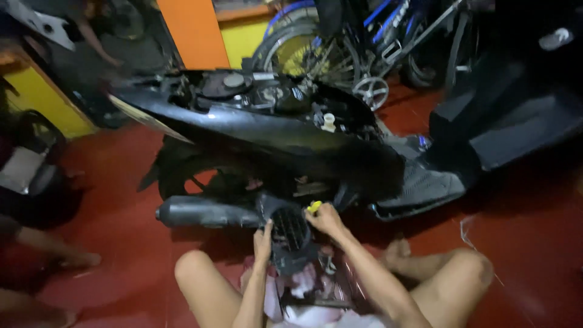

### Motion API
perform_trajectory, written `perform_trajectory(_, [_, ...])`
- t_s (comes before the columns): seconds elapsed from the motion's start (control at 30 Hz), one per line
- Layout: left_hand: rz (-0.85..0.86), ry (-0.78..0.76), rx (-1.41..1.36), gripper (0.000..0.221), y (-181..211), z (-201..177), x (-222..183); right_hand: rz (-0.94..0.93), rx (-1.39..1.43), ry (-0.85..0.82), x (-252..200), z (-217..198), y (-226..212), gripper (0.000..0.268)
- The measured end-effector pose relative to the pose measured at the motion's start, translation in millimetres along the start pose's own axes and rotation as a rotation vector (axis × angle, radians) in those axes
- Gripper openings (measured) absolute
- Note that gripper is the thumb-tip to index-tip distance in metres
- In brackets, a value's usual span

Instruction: The person uses a yellow brush to clean a plastic fan cover and various engine components of a motorcycle. They alternate between brushing the detached cover and the engine area before setting the part down.

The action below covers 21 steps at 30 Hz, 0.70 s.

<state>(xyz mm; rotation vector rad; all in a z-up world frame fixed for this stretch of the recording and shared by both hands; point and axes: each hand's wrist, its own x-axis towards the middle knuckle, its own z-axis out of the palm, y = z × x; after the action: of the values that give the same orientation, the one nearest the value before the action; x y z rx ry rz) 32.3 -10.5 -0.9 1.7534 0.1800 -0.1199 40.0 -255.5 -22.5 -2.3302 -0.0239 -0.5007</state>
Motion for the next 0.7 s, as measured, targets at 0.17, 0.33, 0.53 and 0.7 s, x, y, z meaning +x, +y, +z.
perform_trajectory(0.17, [0.072, 0.008, -0.079, 0.082, -50, 19, 26, -0.26, 0.16, -0.049, -18, 39, -35, 0.044])
perform_trajectory(0.33, [0.192, -0.03, -0.106, 0.063, -85, 16, 42, -0.101, 0.053, -0.062, -11, -10, -41, 0.028])
perform_trajectory(0.53, [0.271, -0.095, -0.08, 0.052, -47, 19, 14, -0.156, -0.059, 0.037, -17, -34, -49, 0.02])
perform_trajectory(0.7, [0.28, -0.153, -0.072, 0.047, -41, 11, 1, -0.342, 0.196, -0.086, -45, -42, -73, 0.014])
